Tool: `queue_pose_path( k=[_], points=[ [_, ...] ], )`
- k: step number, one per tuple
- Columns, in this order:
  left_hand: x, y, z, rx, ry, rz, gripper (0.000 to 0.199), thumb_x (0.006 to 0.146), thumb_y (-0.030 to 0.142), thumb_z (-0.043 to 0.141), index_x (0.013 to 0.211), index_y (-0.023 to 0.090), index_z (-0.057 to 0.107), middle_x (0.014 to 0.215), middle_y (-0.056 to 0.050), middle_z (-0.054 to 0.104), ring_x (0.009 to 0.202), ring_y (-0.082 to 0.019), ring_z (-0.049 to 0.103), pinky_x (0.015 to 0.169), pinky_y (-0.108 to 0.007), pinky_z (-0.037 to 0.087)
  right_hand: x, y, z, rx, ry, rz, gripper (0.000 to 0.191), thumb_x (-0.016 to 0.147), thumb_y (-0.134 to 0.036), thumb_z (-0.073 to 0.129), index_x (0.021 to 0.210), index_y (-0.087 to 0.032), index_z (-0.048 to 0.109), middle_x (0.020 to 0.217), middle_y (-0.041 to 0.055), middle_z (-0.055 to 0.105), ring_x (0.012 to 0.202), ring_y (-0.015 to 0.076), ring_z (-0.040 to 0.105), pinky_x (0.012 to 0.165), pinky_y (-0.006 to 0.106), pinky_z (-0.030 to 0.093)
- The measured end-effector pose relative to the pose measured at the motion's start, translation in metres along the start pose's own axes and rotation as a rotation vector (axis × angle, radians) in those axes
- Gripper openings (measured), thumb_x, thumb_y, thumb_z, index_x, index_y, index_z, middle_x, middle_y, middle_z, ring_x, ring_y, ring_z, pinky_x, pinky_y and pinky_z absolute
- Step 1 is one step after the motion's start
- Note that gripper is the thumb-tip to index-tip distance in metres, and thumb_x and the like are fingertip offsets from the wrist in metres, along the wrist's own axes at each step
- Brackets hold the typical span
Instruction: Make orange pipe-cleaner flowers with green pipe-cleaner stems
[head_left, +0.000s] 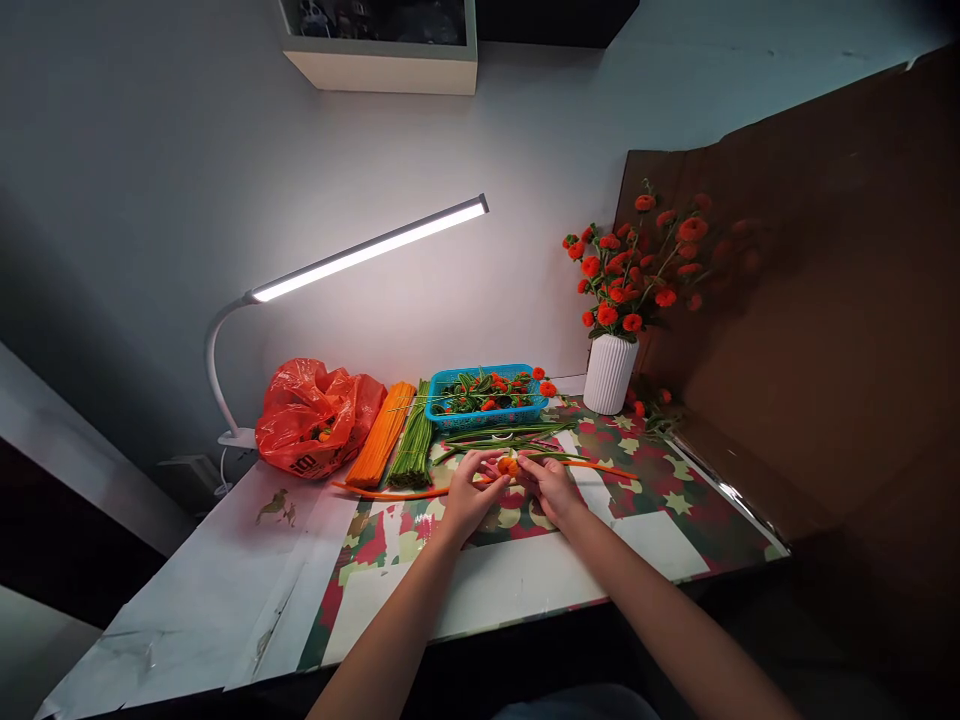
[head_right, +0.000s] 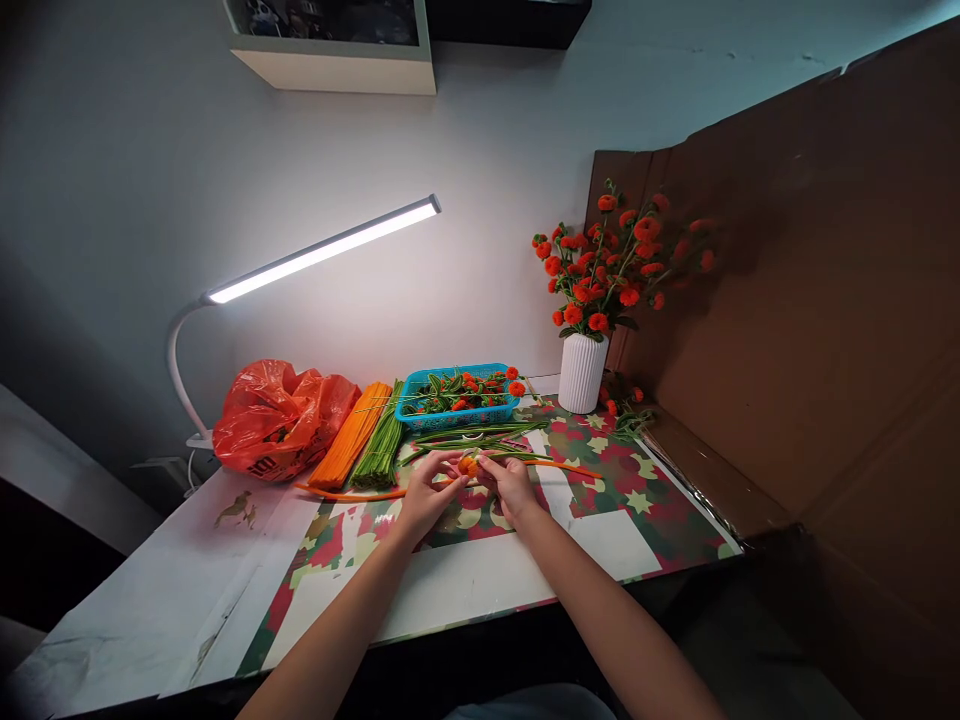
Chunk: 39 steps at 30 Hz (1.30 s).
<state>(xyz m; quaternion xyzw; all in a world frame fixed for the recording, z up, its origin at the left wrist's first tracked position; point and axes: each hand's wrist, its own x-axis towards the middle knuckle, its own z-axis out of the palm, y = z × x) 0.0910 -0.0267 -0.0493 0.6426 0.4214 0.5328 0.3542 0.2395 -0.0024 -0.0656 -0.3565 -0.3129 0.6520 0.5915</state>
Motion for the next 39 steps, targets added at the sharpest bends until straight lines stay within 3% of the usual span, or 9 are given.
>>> queue_pose_path(
  k=[5, 9, 15, 26, 39],
  points=[
    [-0.002, 0.002, 0.001, 0.045, -0.011, 0.036, 0.032, 0.072, 0.041, 0.068, 0.096, 0.021, 0.067, 0.096, -0.007, 0.055, 0.080, -0.017, 0.055, 0.053, -0.022, 0.052, -0.003, -0.002, 0.002, -0.020, -0.024, 0.044, 0.027, 0.055, -0.027, 0.080, 0.073, -0.017, 0.063, 0.066, -0.0003, 0.065, 0.051, 0.0099, 0.059, 0.051, 0.023, 0.050],
    [-0.001, 0.000, 0.000, 0.047, 0.004, 0.050, 0.024, 0.076, 0.040, 0.065, 0.087, 0.019, 0.068, 0.090, -0.007, 0.061, 0.077, -0.017, 0.058, 0.062, -0.025, 0.052, -0.004, -0.001, 0.001, -0.028, -0.043, 0.058, 0.025, 0.058, -0.028, 0.078, 0.073, -0.016, 0.062, 0.066, -0.0010, 0.064, 0.054, 0.0092, 0.058, 0.052, 0.021, 0.048],
    [0.000, 0.000, 0.000, 0.039, 0.021, 0.020, 0.026, 0.073, 0.039, 0.067, 0.089, 0.018, 0.068, 0.088, -0.008, 0.066, 0.077, -0.018, 0.062, 0.070, -0.028, 0.051, -0.005, 0.001, -0.001, 0.027, -0.167, 0.109, 0.031, 0.057, -0.024, 0.074, 0.083, -0.019, 0.057, 0.075, 0.0011, 0.066, 0.067, 0.0157, 0.064, 0.057, 0.025, 0.048],
    [-0.002, -0.004, 0.002, 0.071, -0.058, 0.039, 0.021, 0.075, 0.038, 0.065, 0.080, 0.018, 0.067, 0.079, -0.005, 0.062, 0.073, -0.017, 0.059, 0.061, -0.026, 0.050, -0.012, -0.006, 0.007, 0.127, -0.210, 0.170, 0.032, 0.052, -0.011, 0.061, 0.082, -0.020, 0.054, 0.071, -0.0030, 0.061, 0.056, 0.0095, 0.056, 0.050, 0.020, 0.042],
    [-0.003, -0.008, 0.002, 0.065, -0.174, 0.115, 0.014, 0.078, 0.032, 0.064, 0.080, 0.018, 0.067, 0.086, -0.007, 0.062, 0.080, -0.018, 0.057, 0.065, -0.028, 0.051, -0.006, 0.001, 0.005, 0.197, -0.330, 0.267, 0.023, 0.049, -0.008, 0.053, 0.069, -0.019, 0.049, 0.066, -0.0044, 0.056, 0.052, 0.0078, 0.046, 0.049, 0.019, 0.040]
  ],
)
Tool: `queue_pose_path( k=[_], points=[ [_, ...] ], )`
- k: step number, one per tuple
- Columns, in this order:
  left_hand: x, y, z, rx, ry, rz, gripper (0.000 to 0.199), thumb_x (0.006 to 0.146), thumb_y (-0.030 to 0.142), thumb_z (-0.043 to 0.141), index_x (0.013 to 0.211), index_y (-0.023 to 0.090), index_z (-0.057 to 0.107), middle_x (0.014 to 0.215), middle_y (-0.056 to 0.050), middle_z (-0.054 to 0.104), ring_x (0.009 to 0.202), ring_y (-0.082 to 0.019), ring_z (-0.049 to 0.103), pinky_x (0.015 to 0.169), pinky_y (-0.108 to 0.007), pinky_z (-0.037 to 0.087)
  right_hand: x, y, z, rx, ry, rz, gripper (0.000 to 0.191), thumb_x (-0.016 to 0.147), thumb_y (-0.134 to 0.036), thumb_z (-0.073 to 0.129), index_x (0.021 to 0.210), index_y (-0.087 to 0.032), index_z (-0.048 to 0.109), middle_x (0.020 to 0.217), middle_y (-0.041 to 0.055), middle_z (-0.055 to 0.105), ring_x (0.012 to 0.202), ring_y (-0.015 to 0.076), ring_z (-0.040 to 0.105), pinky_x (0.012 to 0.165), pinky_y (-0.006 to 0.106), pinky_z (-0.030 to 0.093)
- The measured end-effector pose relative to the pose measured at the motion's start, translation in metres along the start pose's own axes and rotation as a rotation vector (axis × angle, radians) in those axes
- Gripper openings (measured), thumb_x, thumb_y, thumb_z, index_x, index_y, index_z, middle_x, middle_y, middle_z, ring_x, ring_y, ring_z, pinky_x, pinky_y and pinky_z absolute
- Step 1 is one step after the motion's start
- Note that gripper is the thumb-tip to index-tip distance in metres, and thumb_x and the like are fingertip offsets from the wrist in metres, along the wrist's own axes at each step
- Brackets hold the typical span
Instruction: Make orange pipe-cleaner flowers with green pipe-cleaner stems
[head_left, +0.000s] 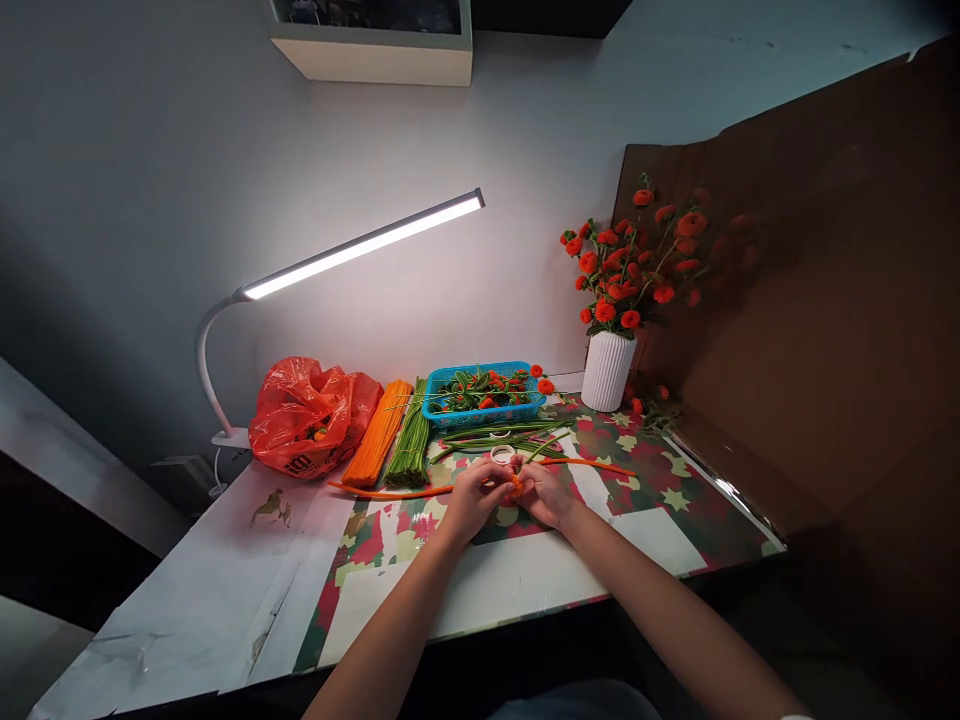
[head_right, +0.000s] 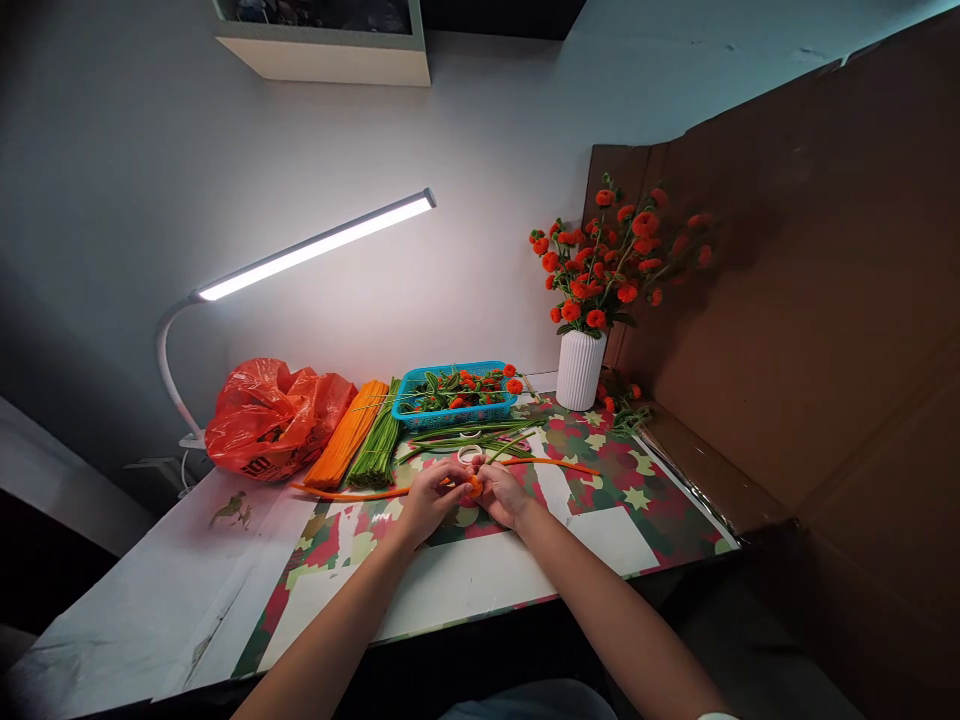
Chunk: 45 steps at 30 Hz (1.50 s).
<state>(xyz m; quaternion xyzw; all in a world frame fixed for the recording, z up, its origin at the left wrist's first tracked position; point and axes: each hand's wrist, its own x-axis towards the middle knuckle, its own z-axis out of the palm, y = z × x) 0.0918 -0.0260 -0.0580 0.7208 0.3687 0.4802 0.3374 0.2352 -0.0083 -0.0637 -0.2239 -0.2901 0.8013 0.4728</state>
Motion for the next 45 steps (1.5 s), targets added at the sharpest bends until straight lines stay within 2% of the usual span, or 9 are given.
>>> queue_pose_path(
  k=[7, 16, 18, 23, 28, 35, 40, 45],
  points=[
    [0.001, -0.001, -0.001, 0.075, -0.008, 0.061, 0.008, 0.079, 0.025, 0.063, 0.080, 0.019, 0.066, 0.085, -0.006, 0.064, 0.081, -0.018, 0.058, 0.069, -0.028, 0.049, 0.003, 0.002, -0.006, 0.004, -0.059, 0.007, 0.019, 0.052, -0.007, 0.054, 0.066, -0.019, 0.050, 0.064, -0.0044, 0.053, 0.056, 0.0083, 0.048, 0.051, 0.020, 0.040],
    [0.001, 0.000, 0.000, 0.100, 0.006, 0.058, 0.009, 0.078, 0.027, 0.064, 0.079, 0.019, 0.067, 0.082, -0.005, 0.065, 0.079, -0.018, 0.059, 0.067, -0.027, 0.048, 0.002, 0.002, -0.005, -0.053, -0.035, -0.016, 0.019, 0.053, -0.010, 0.055, 0.067, -0.020, 0.047, 0.065, -0.0049, 0.052, 0.055, 0.0087, 0.048, 0.052, 0.021, 0.041],
    [0.001, -0.001, 0.001, 0.074, 0.043, 0.010, 0.012, 0.078, 0.029, 0.065, 0.081, 0.018, 0.066, 0.081, -0.004, 0.065, 0.077, -0.017, 0.060, 0.066, -0.027, 0.049, 0.001, -0.001, -0.004, -0.083, -0.001, -0.069, 0.020, 0.053, -0.010, 0.055, 0.068, -0.020, 0.047, 0.065, -0.0052, 0.052, 0.056, 0.0091, 0.049, 0.053, 0.021, 0.041],
    [0.003, -0.004, 0.002, -0.049, 0.167, -0.087, 0.020, 0.077, 0.034, 0.066, 0.087, 0.017, 0.064, 0.088, -0.006, 0.067, 0.082, -0.018, 0.063, 0.075, -0.031, 0.052, -0.004, -0.005, 0.001, -0.259, 0.052, -0.328, 0.022, 0.057, -0.014, 0.064, 0.072, -0.021, 0.049, 0.074, -0.0050, 0.055, 0.067, 0.0106, 0.054, 0.064, 0.023, 0.044],
    [0.005, -0.006, 0.002, -0.172, 0.165, -0.174, 0.029, 0.075, 0.038, 0.066, 0.094, 0.017, 0.065, 0.093, -0.009, 0.069, 0.088, -0.022, 0.066, 0.075, -0.034, 0.054, -0.005, -0.003, 0.004, -0.509, 0.096, -0.530, 0.020, 0.062, -0.021, 0.070, 0.070, -0.022, 0.052, 0.072, -0.0046, 0.054, 0.069, 0.0124, 0.054, 0.066, 0.025, 0.047],
    [0.005, -0.008, 0.002, -0.236, 0.143, -0.230, 0.031, 0.073, 0.039, 0.067, 0.093, 0.016, 0.066, 0.083, -0.008, 0.070, 0.079, -0.022, 0.067, 0.066, -0.031, 0.055, -0.008, -0.002, 0.007, -0.683, 0.127, -0.633, 0.017, 0.068, -0.026, 0.068, 0.073, -0.022, 0.052, 0.077, -0.0017, 0.056, 0.072, 0.0149, 0.056, 0.065, 0.027, 0.050],
    [0.007, -0.009, 0.000, -0.232, 0.143, -0.215, 0.027, 0.070, 0.037, 0.070, 0.087, 0.015, 0.069, 0.090, -0.009, 0.070, 0.080, -0.021, 0.067, 0.070, -0.032, 0.055, -0.009, -0.003, 0.004, -0.787, 0.095, -0.659, 0.011, 0.070, -0.022, 0.063, 0.072, -0.022, 0.052, 0.077, -0.0010, 0.056, 0.073, 0.0153, 0.056, 0.065, 0.027, 0.048],
    [0.007, -0.008, -0.003, -0.176, 0.116, -0.193, 0.025, 0.072, 0.036, 0.068, 0.086, 0.016, 0.071, 0.090, -0.008, 0.071, 0.081, -0.021, 0.066, 0.073, -0.032, 0.055, -0.015, -0.009, 0.006, -0.946, 0.102, -0.621, 0.007, 0.071, -0.020, 0.059, 0.073, -0.021, 0.053, 0.076, -0.0011, 0.056, 0.072, 0.0149, 0.054, 0.064, 0.025, 0.045]
  ],
)
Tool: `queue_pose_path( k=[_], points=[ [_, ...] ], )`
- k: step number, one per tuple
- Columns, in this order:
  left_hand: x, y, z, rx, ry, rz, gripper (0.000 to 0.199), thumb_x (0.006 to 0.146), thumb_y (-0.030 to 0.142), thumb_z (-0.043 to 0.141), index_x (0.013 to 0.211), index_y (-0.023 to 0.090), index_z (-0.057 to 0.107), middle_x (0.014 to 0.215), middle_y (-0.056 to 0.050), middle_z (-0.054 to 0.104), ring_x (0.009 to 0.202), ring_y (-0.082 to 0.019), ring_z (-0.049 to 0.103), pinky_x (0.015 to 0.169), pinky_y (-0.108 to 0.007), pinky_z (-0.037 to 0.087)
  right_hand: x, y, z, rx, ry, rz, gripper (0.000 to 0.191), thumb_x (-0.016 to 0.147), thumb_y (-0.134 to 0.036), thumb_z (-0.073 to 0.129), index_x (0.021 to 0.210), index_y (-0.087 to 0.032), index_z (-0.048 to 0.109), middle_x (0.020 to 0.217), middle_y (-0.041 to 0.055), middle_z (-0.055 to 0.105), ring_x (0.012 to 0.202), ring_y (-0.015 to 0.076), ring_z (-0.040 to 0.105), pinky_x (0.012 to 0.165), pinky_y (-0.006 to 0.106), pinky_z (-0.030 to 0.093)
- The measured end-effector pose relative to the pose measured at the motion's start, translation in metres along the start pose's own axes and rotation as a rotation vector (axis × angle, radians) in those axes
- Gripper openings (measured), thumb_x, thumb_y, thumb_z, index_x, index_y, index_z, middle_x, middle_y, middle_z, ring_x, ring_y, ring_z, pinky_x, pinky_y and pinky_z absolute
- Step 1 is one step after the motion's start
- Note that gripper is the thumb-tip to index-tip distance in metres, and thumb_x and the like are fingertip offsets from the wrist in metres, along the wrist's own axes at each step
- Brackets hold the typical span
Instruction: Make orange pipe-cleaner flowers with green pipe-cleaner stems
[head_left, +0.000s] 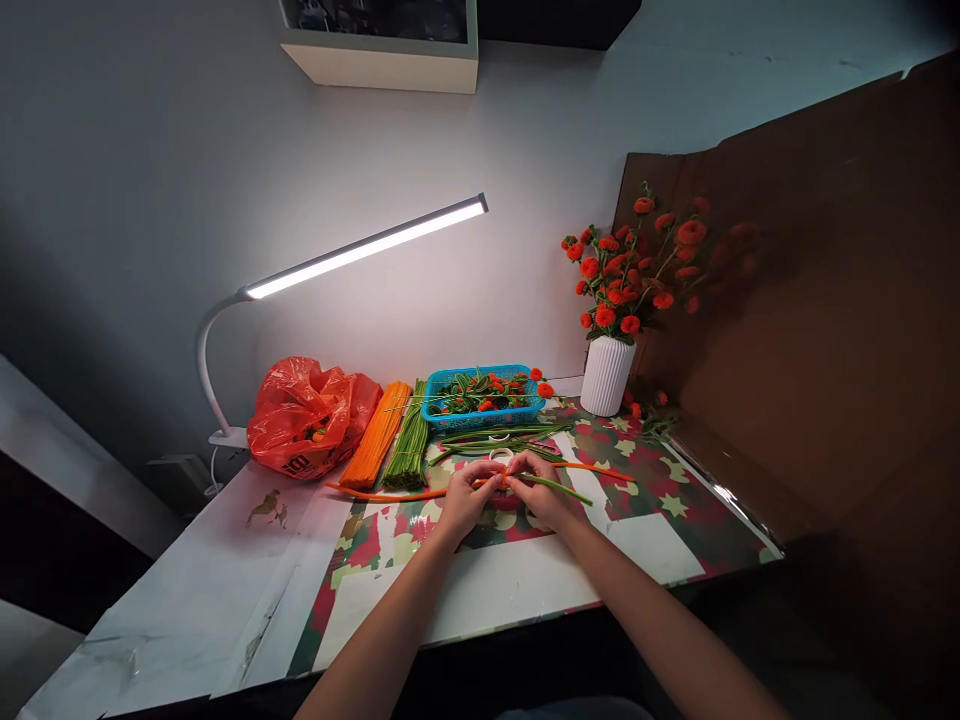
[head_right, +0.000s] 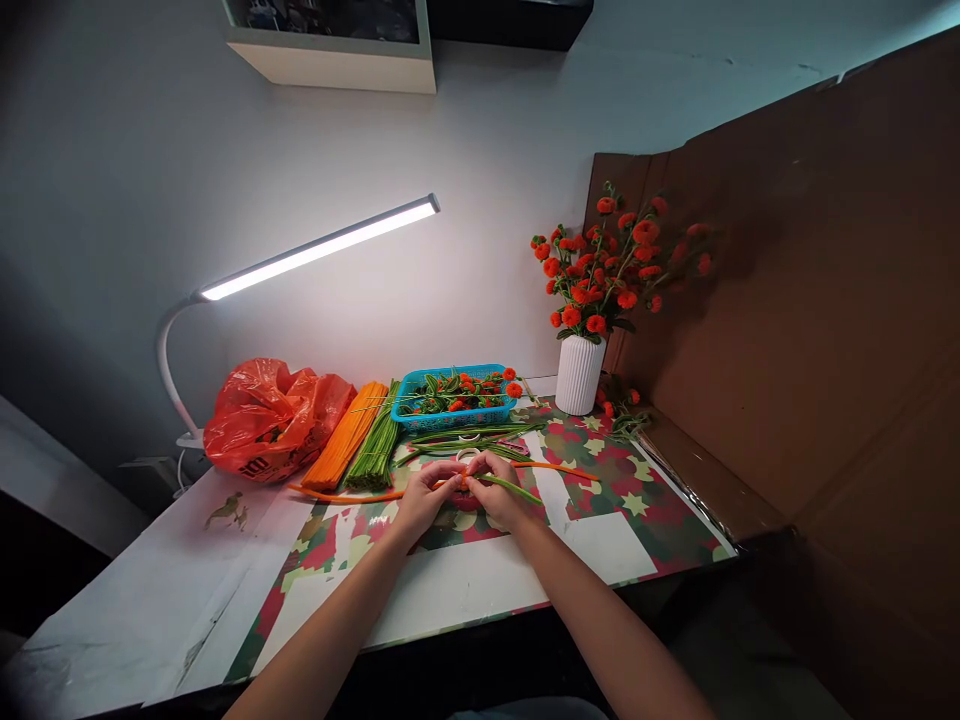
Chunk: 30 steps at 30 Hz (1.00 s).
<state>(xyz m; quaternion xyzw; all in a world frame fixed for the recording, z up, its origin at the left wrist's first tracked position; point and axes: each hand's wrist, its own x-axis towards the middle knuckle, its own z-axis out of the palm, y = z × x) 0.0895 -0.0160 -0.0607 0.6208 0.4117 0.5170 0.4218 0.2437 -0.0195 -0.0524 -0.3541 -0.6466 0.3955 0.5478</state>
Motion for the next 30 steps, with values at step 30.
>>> queue_pose_path(
  k=[30],
  points=[
    [0.000, 0.001, 0.005, -0.328, 0.071, -0.254, 0.042, 0.061, 0.036, 0.077, 0.095, 0.016, 0.063, 0.093, -0.007, 0.066, 0.081, -0.018, 0.065, 0.069, -0.029, 0.054, 0.000, 0.006, 0.007, 0.206, 0.076, 0.040, 0.012, 0.072, -0.032, 0.068, 0.074, -0.023, 0.060, 0.077, 0.0008, 0.062, 0.074, 0.0176, 0.062, 0.069, 0.031, 0.052]
  ],
)
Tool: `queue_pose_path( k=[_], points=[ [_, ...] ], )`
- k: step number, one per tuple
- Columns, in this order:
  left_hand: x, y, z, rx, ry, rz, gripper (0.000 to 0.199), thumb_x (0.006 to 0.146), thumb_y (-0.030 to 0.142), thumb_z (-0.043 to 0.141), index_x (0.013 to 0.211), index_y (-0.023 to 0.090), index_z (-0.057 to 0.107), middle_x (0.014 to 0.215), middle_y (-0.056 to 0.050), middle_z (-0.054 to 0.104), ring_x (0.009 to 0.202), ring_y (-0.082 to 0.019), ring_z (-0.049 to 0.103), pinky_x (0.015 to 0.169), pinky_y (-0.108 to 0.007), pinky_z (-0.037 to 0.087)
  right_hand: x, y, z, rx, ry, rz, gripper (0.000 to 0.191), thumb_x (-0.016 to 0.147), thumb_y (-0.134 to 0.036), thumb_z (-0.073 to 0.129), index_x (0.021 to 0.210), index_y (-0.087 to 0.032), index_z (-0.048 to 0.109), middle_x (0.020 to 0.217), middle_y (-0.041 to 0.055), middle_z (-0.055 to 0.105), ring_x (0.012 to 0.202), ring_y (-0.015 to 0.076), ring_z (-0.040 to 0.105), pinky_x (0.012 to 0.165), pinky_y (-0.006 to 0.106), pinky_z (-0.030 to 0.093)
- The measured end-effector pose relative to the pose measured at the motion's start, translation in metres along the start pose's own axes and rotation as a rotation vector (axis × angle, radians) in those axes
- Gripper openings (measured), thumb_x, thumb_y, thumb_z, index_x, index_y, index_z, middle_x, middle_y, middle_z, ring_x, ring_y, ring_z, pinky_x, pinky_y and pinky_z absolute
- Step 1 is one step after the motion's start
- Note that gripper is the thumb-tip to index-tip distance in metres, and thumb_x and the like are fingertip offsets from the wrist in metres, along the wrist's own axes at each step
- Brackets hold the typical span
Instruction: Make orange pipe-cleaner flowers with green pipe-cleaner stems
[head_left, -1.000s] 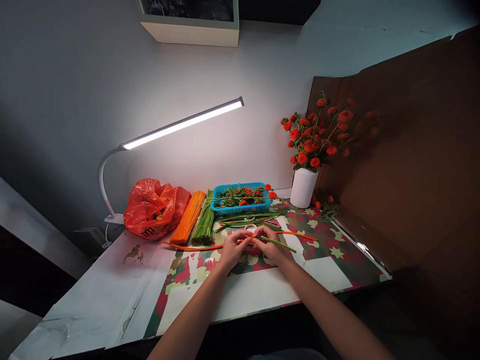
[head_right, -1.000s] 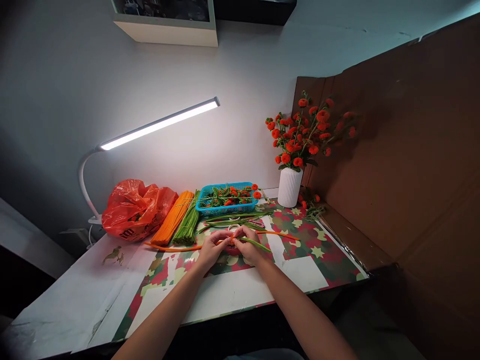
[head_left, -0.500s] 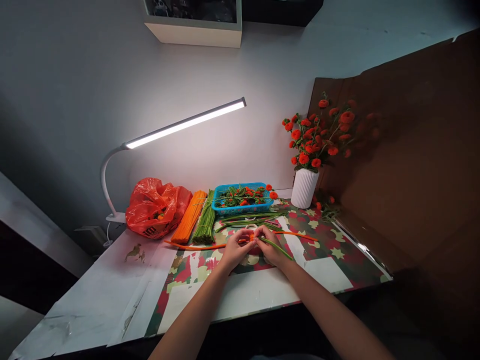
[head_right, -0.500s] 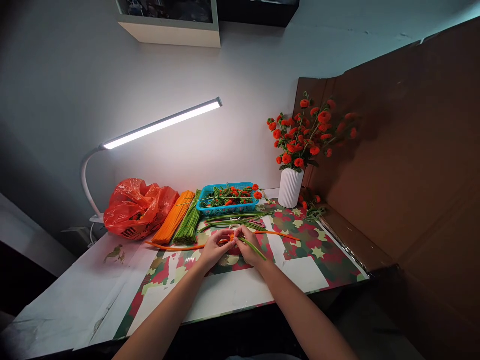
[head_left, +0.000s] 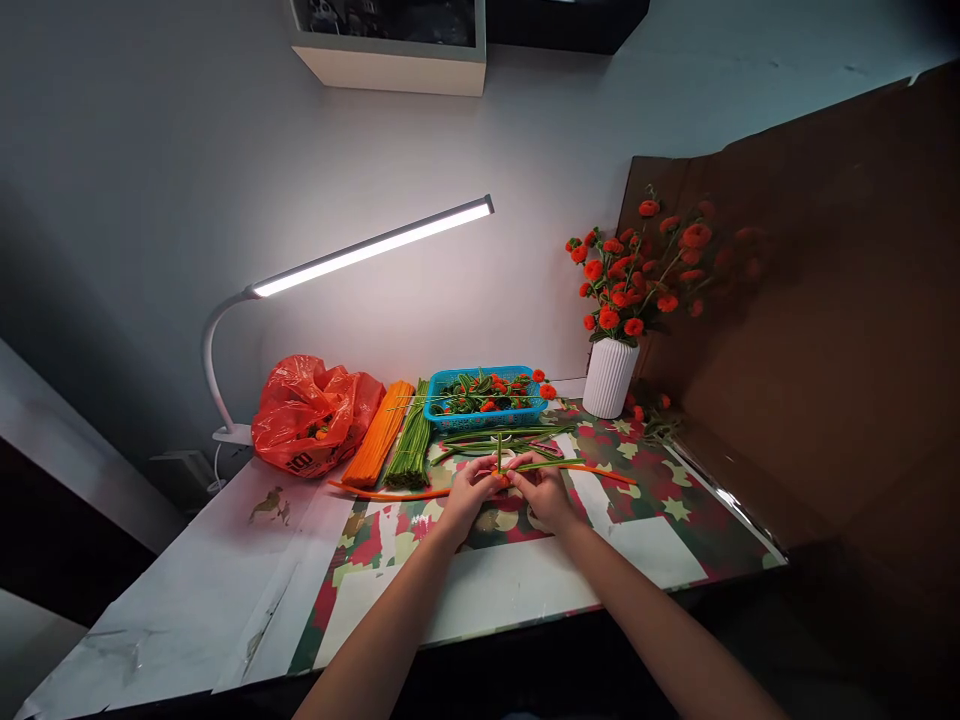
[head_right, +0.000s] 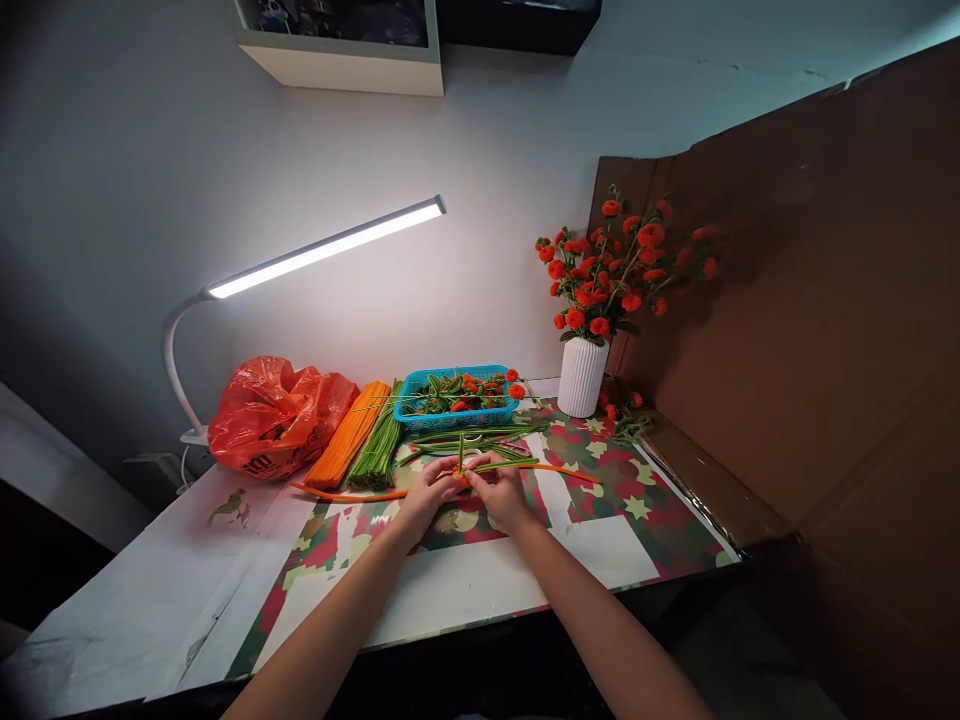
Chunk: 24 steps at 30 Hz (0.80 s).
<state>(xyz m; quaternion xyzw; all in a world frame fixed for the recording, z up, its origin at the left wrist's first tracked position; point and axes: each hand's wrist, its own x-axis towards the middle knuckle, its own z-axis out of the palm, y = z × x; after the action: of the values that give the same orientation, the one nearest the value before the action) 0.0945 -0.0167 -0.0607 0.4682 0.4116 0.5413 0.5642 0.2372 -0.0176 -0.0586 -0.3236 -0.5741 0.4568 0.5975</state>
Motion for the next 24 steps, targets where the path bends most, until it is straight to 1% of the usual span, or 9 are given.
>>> queue_pose_path(
  k=[2, 5, 10, 13, 16, 19, 22, 24],
  points=[
    [0.001, 0.000, -0.001, 0.006, -0.001, -0.034, 0.036, 0.064, 0.042, 0.074, 0.088, 0.015, 0.066, 0.091, -0.008, 0.067, 0.081, -0.018, 0.065, 0.069, -0.027, 0.053, 0.000, -0.002, 0.001, 0.006, 0.006, -0.011, 0.013, 0.071, -0.032, 0.069, 0.072, -0.023, 0.060, 0.076, 0.0009, 0.063, 0.074, 0.0183, 0.062, 0.070, 0.032, 0.052],
    [0.001, 0.000, -0.003, 0.085, -0.023, -0.040, 0.038, 0.064, 0.047, 0.073, 0.083, 0.016, 0.067, 0.087, -0.006, 0.068, 0.081, -0.018, 0.065, 0.066, -0.024, 0.051, 0.001, -0.004, 0.002, 0.007, -0.014, -0.003, 0.015, 0.069, -0.034, 0.070, 0.070, -0.022, 0.061, 0.077, 0.0017, 0.064, 0.075, 0.0190, 0.063, 0.071, 0.033, 0.052],
    [0.001, -0.001, -0.003, 0.139, 0.029, 0.038, 0.041, 0.063, 0.050, 0.073, 0.083, 0.015, 0.066, 0.083, -0.005, 0.068, 0.076, -0.017, 0.064, 0.061, -0.023, 0.050, 0.004, 0.001, -0.002, 0.027, -0.062, 0.079, 0.020, 0.068, -0.037, 0.072, 0.075, -0.021, 0.061, 0.077, 0.0021, 0.066, 0.072, 0.0184, 0.062, 0.069, 0.032, 0.050],
    [0.001, -0.001, -0.002, 0.176, 0.015, 0.088, 0.038, 0.065, 0.048, 0.073, 0.080, 0.014, 0.066, 0.078, -0.004, 0.067, 0.069, -0.015, 0.062, 0.058, -0.022, 0.049, 0.006, 0.005, -0.004, 0.057, -0.088, 0.127, 0.025, 0.067, -0.038, 0.074, 0.078, -0.021, 0.061, 0.077, 0.0018, 0.066, 0.071, 0.0171, 0.062, 0.068, 0.031, 0.050],
    [0.002, -0.004, -0.003, 0.201, 0.002, 0.134, 0.035, 0.067, 0.047, 0.071, 0.078, 0.014, 0.066, 0.072, -0.003, 0.066, 0.064, -0.014, 0.060, 0.057, -0.023, 0.048, 0.006, 0.007, -0.002, 0.127, -0.041, 0.189, 0.032, 0.062, -0.039, 0.077, 0.082, -0.021, 0.059, 0.076, 0.0008, 0.066, 0.071, 0.0172, 0.063, 0.067, 0.031, 0.051],
    [0.004, -0.006, -0.004, 0.239, 0.011, 0.184, 0.032, 0.069, 0.045, 0.069, 0.077, 0.014, 0.065, 0.070, -0.003, 0.064, 0.064, -0.015, 0.059, 0.058, -0.025, 0.048, 0.006, 0.009, 0.001, 0.198, 0.033, 0.241, 0.039, 0.054, -0.039, 0.081, 0.078, -0.021, 0.056, 0.070, -0.0005, 0.065, 0.066, 0.0162, 0.062, 0.064, 0.030, 0.051],
    [0.006, -0.008, -0.004, 0.321, 0.033, 0.258, 0.028, 0.071, 0.042, 0.067, 0.075, 0.015, 0.066, 0.071, -0.003, 0.063, 0.066, -0.015, 0.059, 0.060, -0.025, 0.048, 0.006, 0.012, 0.003, 0.205, 0.071, 0.239, 0.038, 0.051, -0.037, 0.083, 0.071, -0.019, 0.056, 0.064, -0.0016, 0.062, 0.060, 0.0140, 0.059, 0.058, 0.027, 0.050],
    [0.006, -0.008, -0.003, 0.367, 0.052, 0.298, 0.026, 0.072, 0.041, 0.066, 0.073, 0.015, 0.066, 0.071, -0.003, 0.062, 0.066, -0.015, 0.058, 0.060, -0.025, 0.047, 0.006, 0.012, 0.003, 0.189, 0.056, 0.228, 0.034, 0.052, -0.036, 0.083, 0.069, -0.019, 0.058, 0.062, -0.0019, 0.061, 0.059, 0.0134, 0.058, 0.057, 0.027, 0.049]
  ],
)
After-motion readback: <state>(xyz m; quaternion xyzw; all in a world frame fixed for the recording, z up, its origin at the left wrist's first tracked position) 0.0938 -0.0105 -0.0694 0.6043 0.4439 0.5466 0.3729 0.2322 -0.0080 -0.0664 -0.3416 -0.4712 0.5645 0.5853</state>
